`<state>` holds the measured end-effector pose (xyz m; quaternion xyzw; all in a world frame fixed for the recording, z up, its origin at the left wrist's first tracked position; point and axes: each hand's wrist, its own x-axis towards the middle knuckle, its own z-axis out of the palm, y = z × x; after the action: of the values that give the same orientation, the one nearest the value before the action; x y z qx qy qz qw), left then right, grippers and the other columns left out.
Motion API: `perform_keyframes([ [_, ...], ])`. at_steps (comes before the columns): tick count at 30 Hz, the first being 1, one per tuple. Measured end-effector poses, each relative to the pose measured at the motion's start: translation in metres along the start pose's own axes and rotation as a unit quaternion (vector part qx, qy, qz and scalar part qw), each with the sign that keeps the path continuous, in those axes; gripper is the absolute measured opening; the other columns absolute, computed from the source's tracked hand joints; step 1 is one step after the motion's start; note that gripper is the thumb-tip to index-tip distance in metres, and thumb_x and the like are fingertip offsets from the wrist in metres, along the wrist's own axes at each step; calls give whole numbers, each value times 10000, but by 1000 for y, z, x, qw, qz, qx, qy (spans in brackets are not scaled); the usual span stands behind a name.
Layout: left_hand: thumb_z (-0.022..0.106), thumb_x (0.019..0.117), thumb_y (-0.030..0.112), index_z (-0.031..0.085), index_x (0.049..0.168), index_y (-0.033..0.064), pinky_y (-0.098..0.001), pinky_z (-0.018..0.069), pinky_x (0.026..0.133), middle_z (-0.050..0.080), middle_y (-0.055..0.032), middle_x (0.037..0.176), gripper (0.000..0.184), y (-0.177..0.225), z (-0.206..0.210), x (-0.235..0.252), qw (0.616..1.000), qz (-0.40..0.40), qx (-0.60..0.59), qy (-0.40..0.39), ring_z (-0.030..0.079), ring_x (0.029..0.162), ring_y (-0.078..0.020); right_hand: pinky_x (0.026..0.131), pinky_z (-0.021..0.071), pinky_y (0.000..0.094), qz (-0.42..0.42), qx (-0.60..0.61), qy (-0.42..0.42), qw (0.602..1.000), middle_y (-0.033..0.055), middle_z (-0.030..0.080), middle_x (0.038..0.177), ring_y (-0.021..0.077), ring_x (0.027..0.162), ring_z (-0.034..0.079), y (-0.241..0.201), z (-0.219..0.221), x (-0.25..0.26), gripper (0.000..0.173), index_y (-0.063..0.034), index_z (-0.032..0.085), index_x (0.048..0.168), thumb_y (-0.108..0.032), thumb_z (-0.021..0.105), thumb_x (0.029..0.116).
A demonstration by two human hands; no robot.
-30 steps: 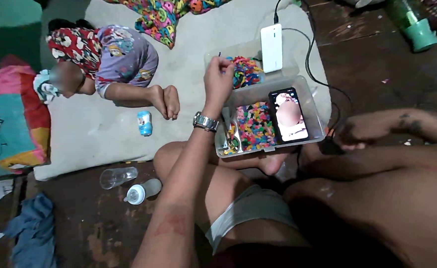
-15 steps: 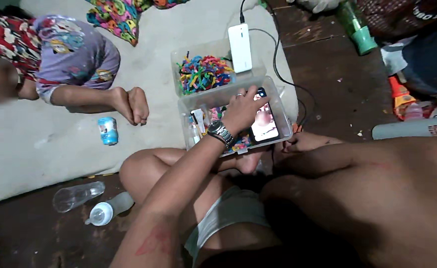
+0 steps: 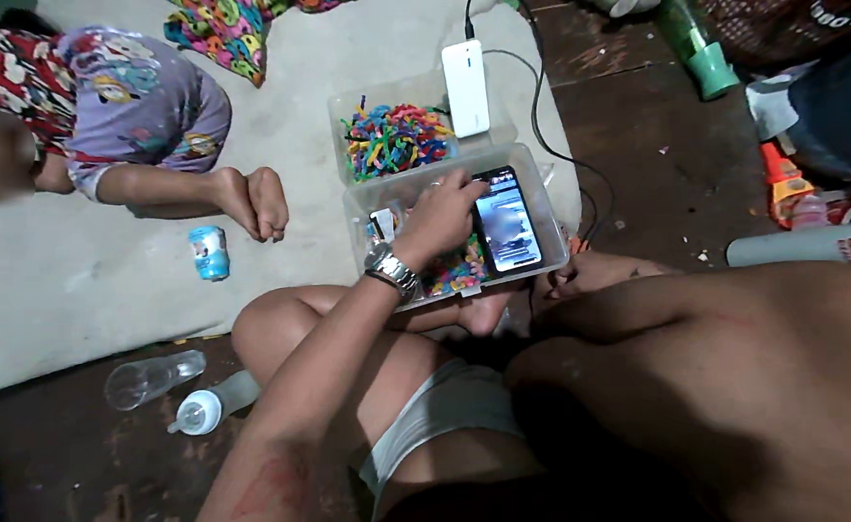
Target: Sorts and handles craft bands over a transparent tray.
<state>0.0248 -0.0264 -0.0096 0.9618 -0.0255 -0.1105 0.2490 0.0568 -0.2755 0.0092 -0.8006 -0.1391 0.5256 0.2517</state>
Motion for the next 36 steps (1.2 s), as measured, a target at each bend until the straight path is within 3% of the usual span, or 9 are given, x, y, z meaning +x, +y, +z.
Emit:
perform_keyframes([
  [1, 583, 969, 28, 648, 1320, 79, -593, 496, 965, 599, -218, 1291, 360, -6, -1, -4, 1000, -9, 1, -9, 601, 1177, -416, 679, 475, 183, -50, -17, -6, 999, 51, 543, 707, 40, 655, 528, 31, 1, 25, 71, 95, 587, 842, 95, 626, 901],
  [5, 555, 995, 59, 613, 1369, 83, -611, 489, 978, 587, -215, 1353, 380, -20, -2, -14, 995, -72, -1, -68, 611, 1191, -411, 844, 490, 446, -87, -159, -153, 971, 148, 666, 910, 225, 859, 611, 83, -19, 93, 172, 39, 702, 990, -128, 723, 956],
  [12, 553, 1032, 165, 576, 1402, 60, -638, 472, 989, 537, -248, 1407, 385, -25, 7, -13, 979, -123, 24, -161, 589, 1219, -440, 794, 480, 453, -48, -170, -142, 974, 138, 635, 865, 221, 808, 585, 83, -19, 92, 237, 30, 686, 972, -204, 724, 965],
  [15, 609, 1005, 198, 580, 1410, 87, -635, 454, 1014, 478, -245, 1473, 421, -25, 15, -11, 977, -105, 42, -179, 550, 1268, -448, 783, 478, 375, -57, -125, -124, 983, 93, 612, 843, 158, 798, 566, 85, -13, 90, 152, 28, 649, 920, -100, 729, 935],
  [19, 639, 997, 254, 495, 1511, 208, -669, 425, 1020, 339, -243, 1587, 536, -18, 18, -9, 956, -106, 47, -270, 491, 1319, -481, 887, 482, 346, -43, -115, -163, 979, 128, 646, 1007, 155, 921, 593, 74, -16, 85, 168, 46, 650, 1101, -51, 684, 967],
  [25, 663, 957, 114, 603, 1363, 88, -614, 495, 951, 576, -244, 1316, 411, -21, 28, -12, 946, -87, 67, -305, 588, 1194, -432, 715, 454, 351, -56, -141, -145, 978, 62, 594, 791, 126, 732, 534, 82, -18, 90, 171, -4, 671, 909, -161, 720, 956],
  [28, 656, 945, 104, 620, 1336, 74, -607, 500, 933, 640, -220, 1214, 394, -24, 29, -11, 947, -78, 70, -304, 618, 1142, -406, 866, 471, 305, 33, -197, -138, 970, 159, 643, 947, 147, 892, 592, 23, -13, 55, 164, 100, 648, 1029, -60, 643, 997],
  [32, 653, 955, 122, 662, 1238, 36, -598, 502, 933, 583, -241, 1250, 296, -25, 30, -8, 959, -80, 44, -267, 598, 1142, -416, 820, 463, 329, -61, -99, -159, 980, 86, 644, 933, 111, 846, 562, 75, -16, 81, 155, 18, 686, 1005, -126, 629, 1011],
  [36, 632, 998, 213, 619, 1336, 71, -605, 489, 973, 530, -237, 1384, 367, -19, 28, -9, 962, -74, 36, -259, 586, 1204, -416, 766, 471, 360, -87, -127, -159, 975, 77, 636, 851, 130, 777, 562, 90, -18, 95, 155, -2, 701, 977, -148, 654, 1001],
])
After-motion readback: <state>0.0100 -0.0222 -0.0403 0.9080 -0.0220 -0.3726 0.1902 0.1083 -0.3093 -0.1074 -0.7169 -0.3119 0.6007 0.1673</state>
